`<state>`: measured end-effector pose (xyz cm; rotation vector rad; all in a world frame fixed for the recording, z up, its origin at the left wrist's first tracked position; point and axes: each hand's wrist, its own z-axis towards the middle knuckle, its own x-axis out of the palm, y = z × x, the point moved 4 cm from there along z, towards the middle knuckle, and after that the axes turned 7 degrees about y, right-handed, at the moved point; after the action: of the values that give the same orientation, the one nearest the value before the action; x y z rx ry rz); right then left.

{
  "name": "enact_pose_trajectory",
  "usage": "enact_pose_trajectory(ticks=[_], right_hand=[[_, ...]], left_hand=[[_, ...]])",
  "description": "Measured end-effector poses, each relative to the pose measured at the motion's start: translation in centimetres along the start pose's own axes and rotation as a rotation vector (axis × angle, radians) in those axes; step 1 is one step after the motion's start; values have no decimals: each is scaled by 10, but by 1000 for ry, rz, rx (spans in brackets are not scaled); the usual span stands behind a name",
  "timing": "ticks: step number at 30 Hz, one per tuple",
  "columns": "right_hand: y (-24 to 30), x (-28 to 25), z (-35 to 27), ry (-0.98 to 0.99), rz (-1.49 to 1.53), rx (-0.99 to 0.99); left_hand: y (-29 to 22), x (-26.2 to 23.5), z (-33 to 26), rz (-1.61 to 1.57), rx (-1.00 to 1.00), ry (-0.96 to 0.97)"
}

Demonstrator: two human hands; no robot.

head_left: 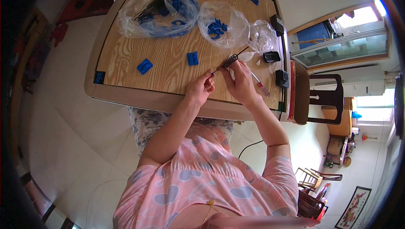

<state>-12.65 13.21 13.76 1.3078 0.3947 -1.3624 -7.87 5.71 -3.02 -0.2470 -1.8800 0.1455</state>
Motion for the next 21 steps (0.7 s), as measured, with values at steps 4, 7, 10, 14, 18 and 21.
enact_pose_trajectory(ticks=[4, 7, 10, 14, 18, 21], right_hand=[[1, 0, 0, 11, -7, -5], [-1, 0, 0, 5, -20, -9], [0, 1, 0, 17, -38, -6], [1, 1, 1, -8, -29, -17], [-5, 2, 0, -1, -35, -2], [-4, 1, 1, -8, -35, 13]], left_hand=[[0, 2, -2, -2, -9, 14], [-1, 1, -1, 1, -11, 0], [0, 1, -1, 2, 0, -12], [1, -1, 0, 27, -7, 5], [1, -1, -1, 3, -8, -64], [1, -3, -1, -4, -3, -65]])
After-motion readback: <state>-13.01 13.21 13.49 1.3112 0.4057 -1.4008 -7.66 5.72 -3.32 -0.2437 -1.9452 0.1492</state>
